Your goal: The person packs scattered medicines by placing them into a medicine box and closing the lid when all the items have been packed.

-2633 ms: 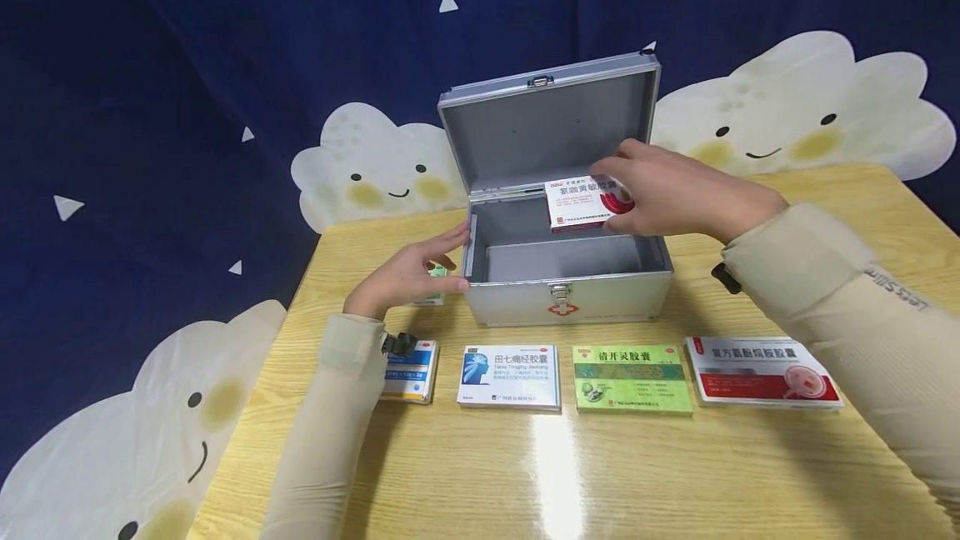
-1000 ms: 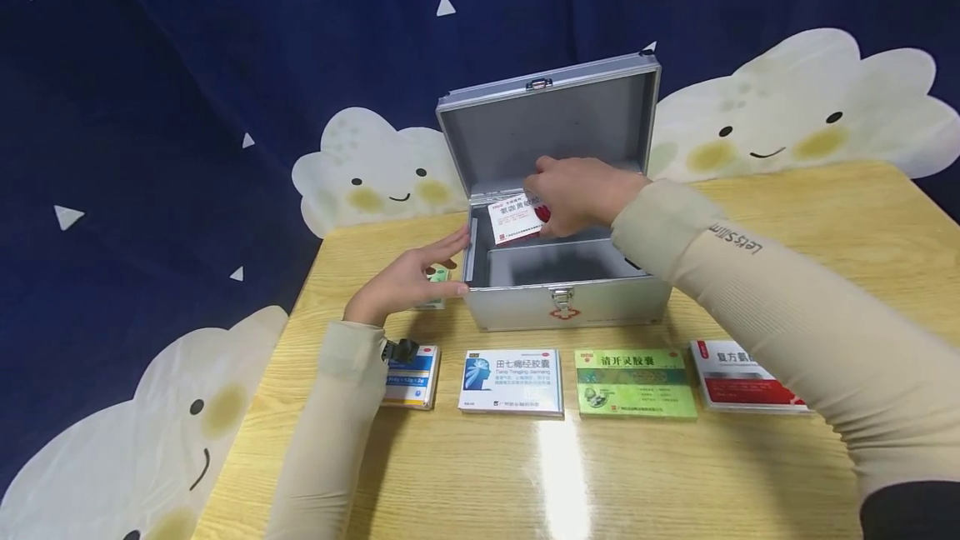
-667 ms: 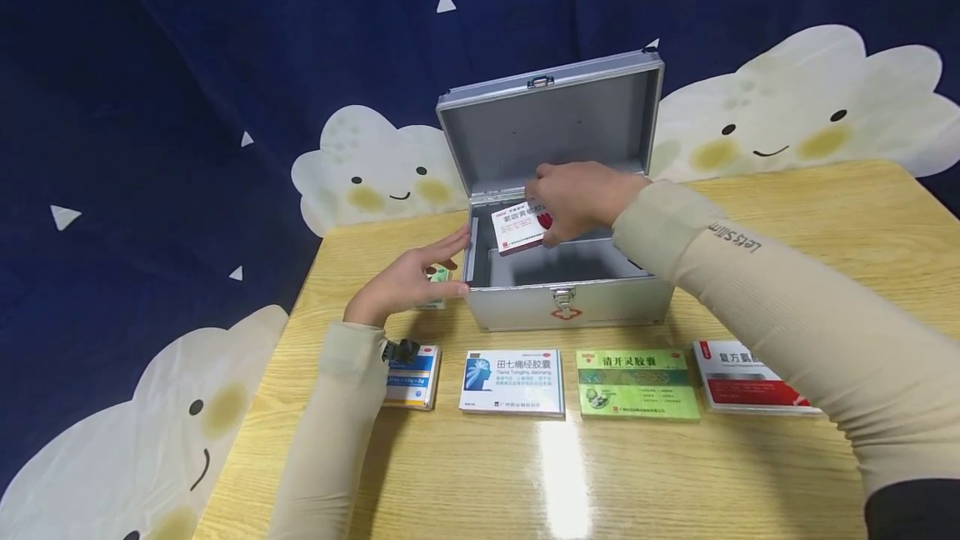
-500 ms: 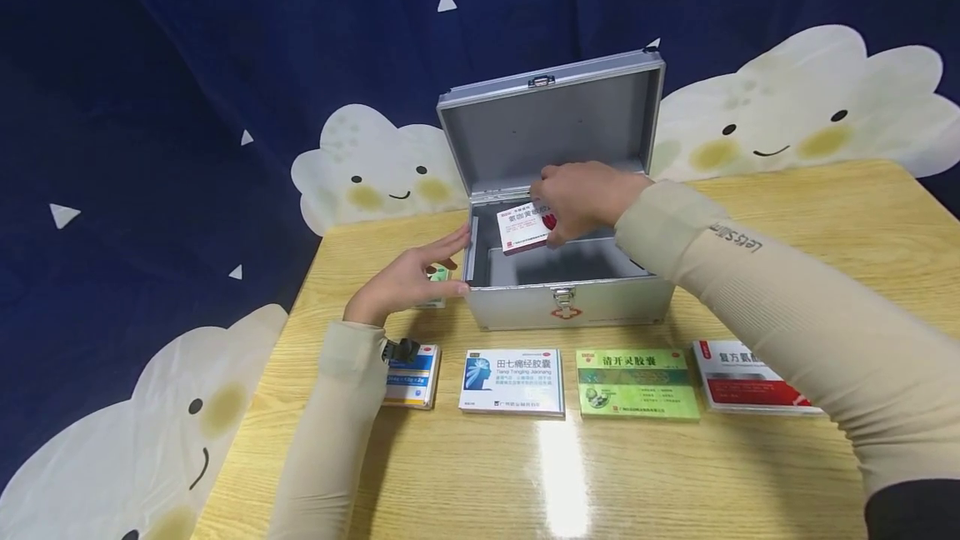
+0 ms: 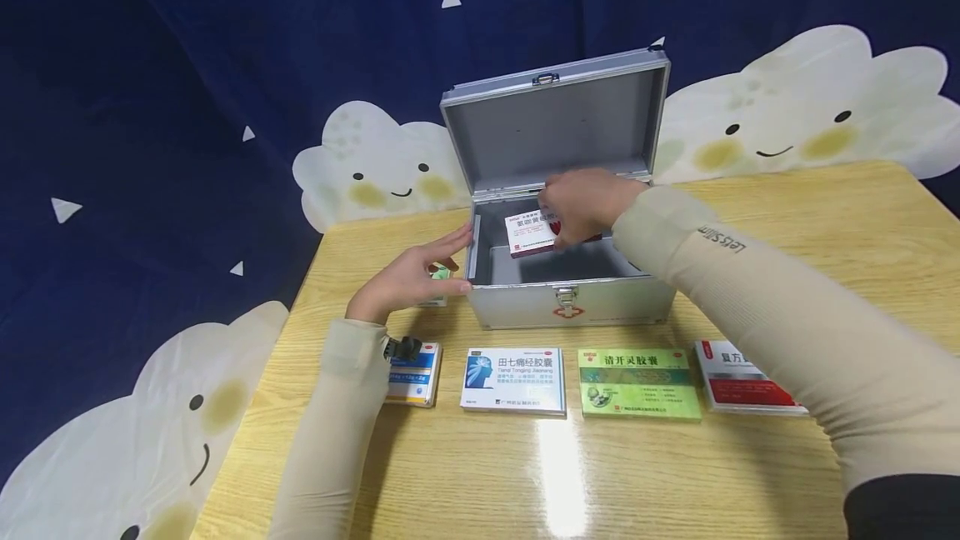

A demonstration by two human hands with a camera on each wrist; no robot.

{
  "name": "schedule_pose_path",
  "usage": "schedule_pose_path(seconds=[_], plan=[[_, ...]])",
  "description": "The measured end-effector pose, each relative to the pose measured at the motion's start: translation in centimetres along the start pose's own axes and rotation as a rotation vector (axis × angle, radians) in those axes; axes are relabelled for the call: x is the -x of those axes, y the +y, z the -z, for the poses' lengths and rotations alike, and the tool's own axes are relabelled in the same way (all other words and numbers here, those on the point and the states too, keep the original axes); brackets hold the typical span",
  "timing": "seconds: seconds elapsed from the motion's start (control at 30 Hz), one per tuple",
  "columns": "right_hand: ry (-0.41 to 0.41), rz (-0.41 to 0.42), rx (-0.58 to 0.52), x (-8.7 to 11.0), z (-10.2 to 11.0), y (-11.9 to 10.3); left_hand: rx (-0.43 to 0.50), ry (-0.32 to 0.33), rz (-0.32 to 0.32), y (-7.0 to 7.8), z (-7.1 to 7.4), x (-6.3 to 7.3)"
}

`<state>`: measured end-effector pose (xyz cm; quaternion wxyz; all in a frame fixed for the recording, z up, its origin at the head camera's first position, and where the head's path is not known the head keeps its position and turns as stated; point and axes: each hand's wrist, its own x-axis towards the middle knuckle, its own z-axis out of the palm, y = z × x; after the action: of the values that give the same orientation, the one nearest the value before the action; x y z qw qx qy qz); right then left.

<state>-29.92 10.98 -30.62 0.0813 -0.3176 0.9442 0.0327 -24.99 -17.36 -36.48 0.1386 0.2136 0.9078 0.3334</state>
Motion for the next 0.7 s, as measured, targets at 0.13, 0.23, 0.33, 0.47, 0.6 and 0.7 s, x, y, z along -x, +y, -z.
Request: schedule_pose_path(seconds=[0.13,0.23,0.33,0.47,0.6,0.7], plan=[[-0.025,-0.008,-0.027,-0.3,-0.5,0.1,0.009,0.004,0.007,0.0,0.0,0.0],[-0.045,-0.021,-0.037,-0.5,-0.9,0.3,0.015,-0.002,0.013,0.0,0.0,0.0],[-0.049,-0.026,-0.046,-0.6,-1.1,0.4,0.023,-0.006,0.014,-0.2,0.0,-0.1],[-0.053,-0.024,-0.054,-0.9,-1.1,0.5,0.030,-0.005,0.013,-0.3,0.0,0.0],[-0.056,-0.032,-0.046,-1.2,-1.2,0.5,0.030,-0.006,0.003,-0.3,0.0,0.1],[-0.050,-0.030,-0.034,-1.4,-1.4,0.5,0.021,-0.004,-0.008,-0.2,0.0,0.1]])
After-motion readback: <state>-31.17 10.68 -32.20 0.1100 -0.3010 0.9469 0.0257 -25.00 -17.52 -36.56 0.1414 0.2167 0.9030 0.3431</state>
